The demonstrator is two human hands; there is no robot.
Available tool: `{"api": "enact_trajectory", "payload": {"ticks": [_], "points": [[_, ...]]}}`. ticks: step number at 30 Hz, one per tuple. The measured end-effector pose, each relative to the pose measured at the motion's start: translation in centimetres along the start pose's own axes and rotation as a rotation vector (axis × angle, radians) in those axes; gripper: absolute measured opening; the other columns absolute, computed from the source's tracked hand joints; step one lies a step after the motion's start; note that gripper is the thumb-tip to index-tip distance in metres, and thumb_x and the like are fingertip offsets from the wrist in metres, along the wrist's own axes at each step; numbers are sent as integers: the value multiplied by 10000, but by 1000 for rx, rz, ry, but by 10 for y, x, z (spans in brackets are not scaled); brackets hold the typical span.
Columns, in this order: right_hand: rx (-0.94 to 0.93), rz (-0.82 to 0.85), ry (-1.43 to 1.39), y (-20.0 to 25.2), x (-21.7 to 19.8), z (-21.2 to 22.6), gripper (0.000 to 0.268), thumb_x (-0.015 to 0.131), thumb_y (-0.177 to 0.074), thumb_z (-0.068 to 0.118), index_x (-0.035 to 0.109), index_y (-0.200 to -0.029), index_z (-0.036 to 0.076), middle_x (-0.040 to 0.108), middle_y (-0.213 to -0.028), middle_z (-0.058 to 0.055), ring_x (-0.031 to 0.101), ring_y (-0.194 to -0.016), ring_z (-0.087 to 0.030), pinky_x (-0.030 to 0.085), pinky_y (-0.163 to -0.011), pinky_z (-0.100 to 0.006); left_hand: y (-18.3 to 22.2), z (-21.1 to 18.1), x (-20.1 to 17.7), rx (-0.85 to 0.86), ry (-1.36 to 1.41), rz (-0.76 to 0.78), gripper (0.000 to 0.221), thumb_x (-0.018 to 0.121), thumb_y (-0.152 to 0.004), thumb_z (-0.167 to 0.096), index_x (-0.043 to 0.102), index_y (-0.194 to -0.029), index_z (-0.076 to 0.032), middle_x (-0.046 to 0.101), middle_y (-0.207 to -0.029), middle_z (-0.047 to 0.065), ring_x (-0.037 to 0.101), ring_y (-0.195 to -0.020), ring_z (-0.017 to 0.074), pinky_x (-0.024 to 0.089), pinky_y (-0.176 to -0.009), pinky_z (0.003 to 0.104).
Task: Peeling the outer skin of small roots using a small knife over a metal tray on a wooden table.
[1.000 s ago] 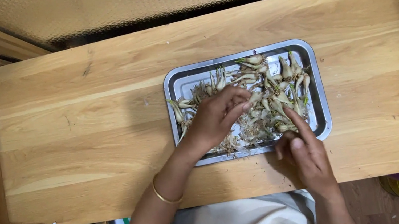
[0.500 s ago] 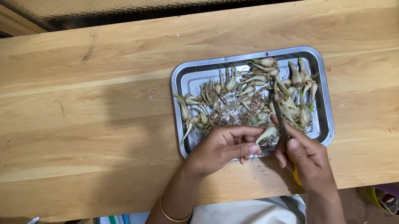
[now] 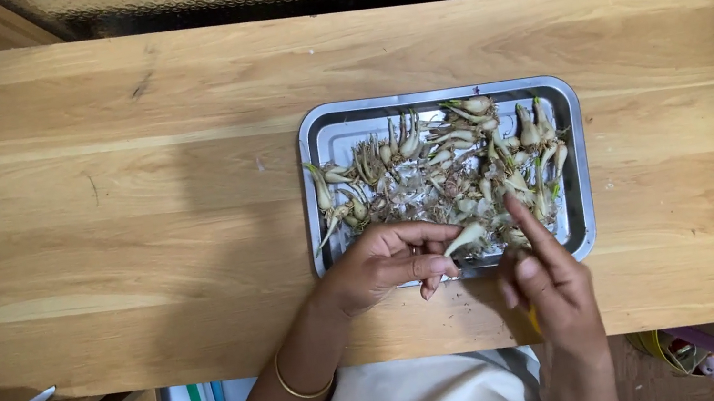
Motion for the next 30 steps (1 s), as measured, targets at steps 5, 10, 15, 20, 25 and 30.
{"api": "enact_trajectory", "payload": {"ticks": [5, 10, 15, 20, 25, 30], "points": [[-16, 133, 236, 6, 11, -18, 743, 535, -1017, 302, 181, -1626, 68, 441, -630, 61, 419, -548, -88, 399, -592, -263, 1, 8, -2, 11, 102, 73, 459, 689, -970, -17, 594, -1418, 3, 696, -948, 181, 650, -726, 199, 584, -671, 315], [-187, 40, 77, 6, -5, -15, 450, 449, -1117, 234, 416, -1549, 111, 436, -663, 34, 425, -511, -89, 365, -483, -235, 2, 3, 1, -42, 127, 88, 526, 690, -958, -66, 548, -1444, 76, 680, -943, 191, 628, -665, 190, 562, -649, 298], [-7, 125, 416, 1, 25, 1, 762, 527, -1013, 288, 178, -1640, 33, 332, -676, 33, 340, -578, -89, 286, -579, -247, -2, 23, -11, -50, 291, 66, 566, 682, -961, -3, 499, -1489, 87, 717, -999, 222, 660, -750, 238, 589, -689, 335], [-184, -61, 543, 6, -7, -21, 494, 488, -1077, 284, 430, -1533, 102, 591, -1154, -87, 552, -596, -70, 464, -543, -237, 2, 9, -4, -76, 236, 76, 533, 698, -962, -59, 537, -1459, 48, 698, -977, 194, 660, -717, 188, 583, -683, 304], [-248, -147, 425, 11, -15, -13, 417, 454, -1107, 165, 454, -1513, 71, 455, -620, 85, 437, -474, -44, 458, -412, -193, -3, 23, -15, -71, 315, -5, 579, 707, -942, -38, 506, -1472, 80, 692, -984, 222, 675, -748, 213, 572, -681, 321], [-287, 24, 767, 10, 18, -5, 502, 566, -1069, 186, 431, -1546, 113, 537, -677, 4, 367, -539, -123, 323, -531, -325, -1, 15, -8, -57, 316, 51, 513, 694, -972, -28, 533, -1459, -11, 713, -991, 162, 676, -737, 180, 601, -715, 338]]}}
Point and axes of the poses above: each hand's wrist, its own y-axis away from the middle knuckle, its own x-axis out of the palm, z = x × y, the point moved 8 cm from there along -y, towards the middle knuckle
